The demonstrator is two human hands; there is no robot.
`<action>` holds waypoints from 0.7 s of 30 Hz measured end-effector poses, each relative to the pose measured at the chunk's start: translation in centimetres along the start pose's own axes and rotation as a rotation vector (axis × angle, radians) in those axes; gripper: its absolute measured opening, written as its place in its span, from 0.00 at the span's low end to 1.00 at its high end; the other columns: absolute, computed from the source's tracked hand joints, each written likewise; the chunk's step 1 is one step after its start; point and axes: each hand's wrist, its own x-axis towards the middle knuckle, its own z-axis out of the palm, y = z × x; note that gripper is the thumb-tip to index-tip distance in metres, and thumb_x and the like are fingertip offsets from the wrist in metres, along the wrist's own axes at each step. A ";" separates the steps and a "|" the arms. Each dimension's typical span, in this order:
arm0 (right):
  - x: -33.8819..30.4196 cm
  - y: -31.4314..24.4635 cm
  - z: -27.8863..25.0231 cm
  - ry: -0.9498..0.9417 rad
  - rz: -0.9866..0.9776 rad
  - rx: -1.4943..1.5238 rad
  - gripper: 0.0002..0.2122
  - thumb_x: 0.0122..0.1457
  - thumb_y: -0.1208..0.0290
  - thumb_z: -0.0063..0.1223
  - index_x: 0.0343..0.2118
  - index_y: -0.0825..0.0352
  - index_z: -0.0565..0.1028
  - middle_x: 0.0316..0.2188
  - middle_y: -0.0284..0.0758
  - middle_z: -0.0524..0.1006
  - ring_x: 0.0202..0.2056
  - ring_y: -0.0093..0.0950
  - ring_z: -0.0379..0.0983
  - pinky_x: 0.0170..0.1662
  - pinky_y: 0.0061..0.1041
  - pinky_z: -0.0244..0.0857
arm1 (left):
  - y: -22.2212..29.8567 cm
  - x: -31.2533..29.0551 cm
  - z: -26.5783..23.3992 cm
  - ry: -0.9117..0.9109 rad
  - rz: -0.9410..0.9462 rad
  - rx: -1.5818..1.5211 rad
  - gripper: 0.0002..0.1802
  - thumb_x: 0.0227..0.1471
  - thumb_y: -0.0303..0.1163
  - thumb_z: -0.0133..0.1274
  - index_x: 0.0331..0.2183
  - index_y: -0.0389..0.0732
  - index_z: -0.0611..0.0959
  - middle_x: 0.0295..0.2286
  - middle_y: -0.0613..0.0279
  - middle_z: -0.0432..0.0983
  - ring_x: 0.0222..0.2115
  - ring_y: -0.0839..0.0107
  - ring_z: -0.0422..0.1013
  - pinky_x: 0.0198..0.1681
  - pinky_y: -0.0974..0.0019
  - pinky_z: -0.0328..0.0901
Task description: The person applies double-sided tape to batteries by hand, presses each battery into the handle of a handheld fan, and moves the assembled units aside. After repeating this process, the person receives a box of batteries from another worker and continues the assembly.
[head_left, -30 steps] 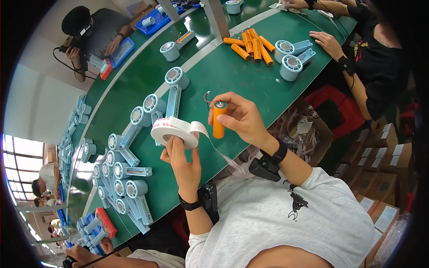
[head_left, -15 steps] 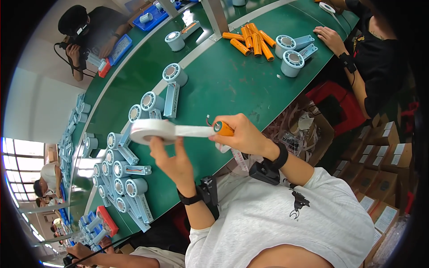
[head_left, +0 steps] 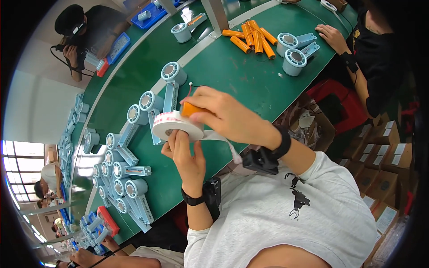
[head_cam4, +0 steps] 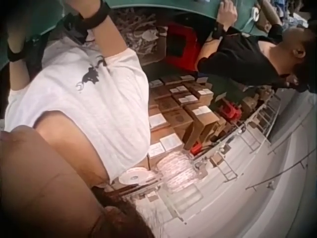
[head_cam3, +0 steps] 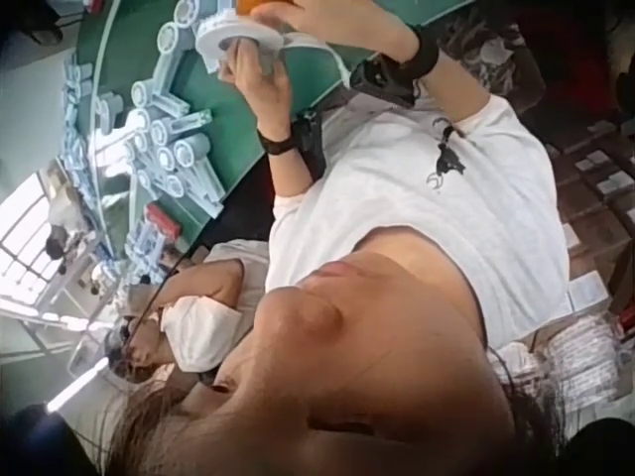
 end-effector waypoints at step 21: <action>3.7 5.9 4.5 0.585 0.508 0.735 0.11 0.54 0.74 0.49 0.37 0.75 0.71 0.29 0.33 0.71 0.30 0.19 0.67 0.33 0.17 0.62 | 0.8 -0.9 -1.5 -0.269 0.048 0.241 0.20 0.42 0.25 0.52 0.41 0.33 0.71 0.34 0.52 0.70 0.43 0.62 0.64 0.42 0.59 0.48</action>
